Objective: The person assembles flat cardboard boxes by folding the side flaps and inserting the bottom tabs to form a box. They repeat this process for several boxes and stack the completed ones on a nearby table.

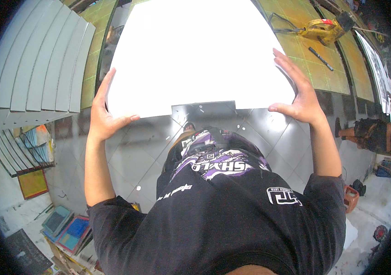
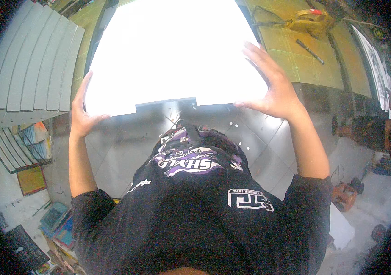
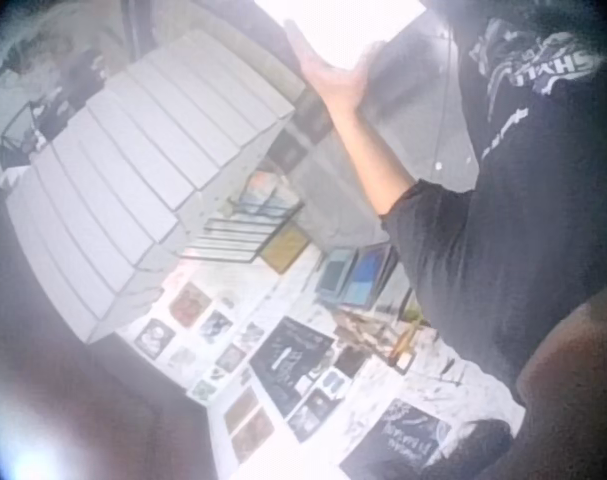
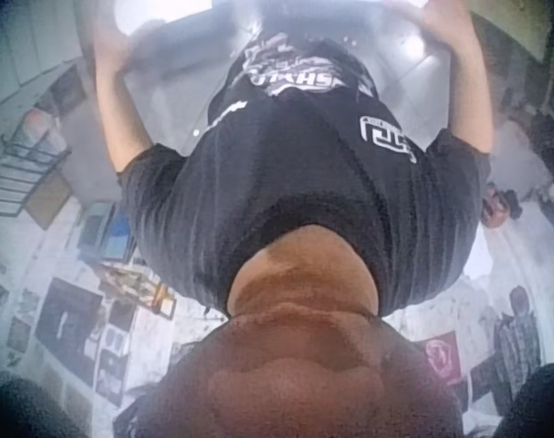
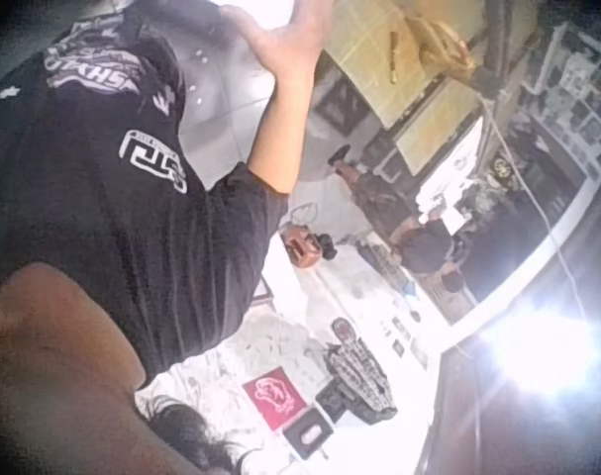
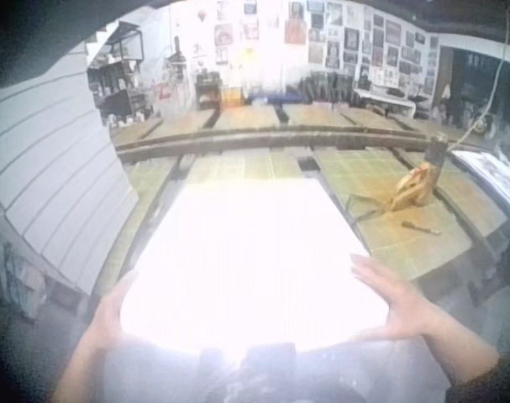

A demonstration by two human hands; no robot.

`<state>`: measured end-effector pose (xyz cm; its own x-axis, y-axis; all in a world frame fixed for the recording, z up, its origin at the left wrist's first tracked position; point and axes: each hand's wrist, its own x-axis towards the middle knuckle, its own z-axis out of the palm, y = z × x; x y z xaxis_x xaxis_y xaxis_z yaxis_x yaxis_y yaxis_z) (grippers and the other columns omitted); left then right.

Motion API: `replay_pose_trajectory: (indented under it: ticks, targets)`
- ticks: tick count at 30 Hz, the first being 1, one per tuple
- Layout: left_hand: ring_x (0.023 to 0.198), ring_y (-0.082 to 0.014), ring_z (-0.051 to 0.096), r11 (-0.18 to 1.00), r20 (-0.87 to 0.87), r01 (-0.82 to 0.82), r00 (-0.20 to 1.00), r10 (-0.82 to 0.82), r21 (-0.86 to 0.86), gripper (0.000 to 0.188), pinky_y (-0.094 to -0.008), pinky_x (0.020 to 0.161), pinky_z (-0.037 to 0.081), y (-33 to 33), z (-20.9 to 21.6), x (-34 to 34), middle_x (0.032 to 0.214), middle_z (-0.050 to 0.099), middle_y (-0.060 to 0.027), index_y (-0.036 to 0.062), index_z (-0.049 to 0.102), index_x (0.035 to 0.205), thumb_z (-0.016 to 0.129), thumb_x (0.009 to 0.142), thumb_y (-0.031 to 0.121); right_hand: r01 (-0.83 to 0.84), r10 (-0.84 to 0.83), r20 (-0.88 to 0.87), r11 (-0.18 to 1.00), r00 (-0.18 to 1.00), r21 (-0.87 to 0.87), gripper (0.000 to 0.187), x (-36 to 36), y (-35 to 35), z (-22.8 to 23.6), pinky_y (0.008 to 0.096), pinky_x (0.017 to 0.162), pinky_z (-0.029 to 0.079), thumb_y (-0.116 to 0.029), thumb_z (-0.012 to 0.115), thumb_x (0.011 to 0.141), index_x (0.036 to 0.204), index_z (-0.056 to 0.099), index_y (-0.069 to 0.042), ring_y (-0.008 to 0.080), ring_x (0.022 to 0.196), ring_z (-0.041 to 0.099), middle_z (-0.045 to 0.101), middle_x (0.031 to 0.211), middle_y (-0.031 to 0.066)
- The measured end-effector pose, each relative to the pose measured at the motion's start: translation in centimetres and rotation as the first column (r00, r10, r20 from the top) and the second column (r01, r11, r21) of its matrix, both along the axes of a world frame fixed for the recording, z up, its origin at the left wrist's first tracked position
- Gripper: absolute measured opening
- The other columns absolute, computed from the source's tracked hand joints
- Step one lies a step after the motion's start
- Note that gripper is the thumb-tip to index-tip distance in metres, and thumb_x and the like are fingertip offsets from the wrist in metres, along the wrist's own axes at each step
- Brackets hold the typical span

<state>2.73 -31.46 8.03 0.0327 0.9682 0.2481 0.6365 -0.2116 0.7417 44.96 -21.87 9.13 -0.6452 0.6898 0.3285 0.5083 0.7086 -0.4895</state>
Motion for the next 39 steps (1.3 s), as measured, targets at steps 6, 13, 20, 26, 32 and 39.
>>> replay_pose_trajectory:
  ticks: [6,13,20,26,32,39]
  targets:
    - [0.110,-0.0246,0.054,0.963,-0.076,-0.158,0.981,0.178,0.217,0.094,-0.0356,0.094,0.043,0.4,-0.8,1.2,0.118,0.057,-0.0169,0.0000,0.047,0.126,0.090,0.047,0.027,0.125,-0.098,-0.119,0.962,0.988,0.242,0.073,-0.9,0.2,-1.4,0.0416,0.102,0.036,-0.029,0.084,0.055,0.118,0.054,-0.006,0.0301,0.118,0.050,0.052,0.126,0.0155]
    - [0.101,-0.0214,0.061,0.878,-0.184,-0.217,0.930,0.319,0.426,0.080,-0.0325,0.087,0.048,1.3,-3.8,1.3,0.112,0.062,-0.0126,0.0055,0.054,0.121,0.088,0.051,0.026,0.228,-0.163,-0.189,0.888,0.968,0.400,0.063,-2.0,0.5,-3.8,0.0411,0.097,0.042,-0.024,0.083,0.057,0.111,0.059,-0.005,0.0306,0.109,0.056,0.059,0.118,0.0142]
    - [0.106,-0.0255,0.059,0.880,-0.175,-0.247,0.924,0.340,0.407,0.077,-0.0336,0.089,0.047,1.0,-5.6,1.5,0.116,0.059,-0.0155,0.0045,0.053,0.120,0.087,0.054,0.025,0.256,-0.192,-0.215,0.909,0.958,0.330,0.056,-2.5,0.0,-5.6,0.0425,0.100,0.039,-0.022,0.081,0.061,0.110,0.059,-0.004,0.0326,0.115,0.051,0.055,0.122,0.0155]
    - [0.116,-0.0291,0.051,0.919,-0.179,-0.177,0.951,0.252,0.352,0.070,-0.0374,0.097,0.039,0.9,-5.8,0.9,0.123,0.054,-0.0166,0.0032,0.050,0.124,0.081,0.063,0.021,0.231,-0.173,-0.223,0.934,0.959,0.271,0.053,-2.2,-0.2,-6.3,0.0438,0.102,0.036,-0.020,0.078,0.066,0.113,0.058,-0.005,0.0355,0.120,0.046,0.052,0.127,0.0166]
    - [0.123,-0.0346,0.042,0.916,-0.175,-0.117,0.965,0.197,0.384,0.061,-0.0412,0.101,0.033,0.8,-7.3,0.6,0.130,0.047,-0.0195,0.0045,0.048,0.126,0.071,0.075,0.026,0.252,-0.202,-0.194,0.927,0.960,0.280,0.047,-2.2,-0.4,-7.1,0.0451,0.101,0.034,-0.020,0.073,0.072,0.114,0.058,-0.006,0.0362,0.124,0.042,0.047,0.132,0.0164]
    - [0.126,-0.0369,0.038,0.923,-0.220,-0.103,0.956,0.195,0.370,0.052,-0.0434,0.103,0.029,0.5,-8.4,0.1,0.133,0.043,-0.0213,0.0065,0.047,0.129,0.052,0.088,0.038,0.297,-0.296,-0.052,0.898,0.954,0.325,0.049,-1.9,-1.1,-7.8,0.0577,0.100,0.025,-0.034,0.067,0.076,0.119,0.056,-0.015,0.0339,0.128,0.036,0.043,0.137,0.0104]
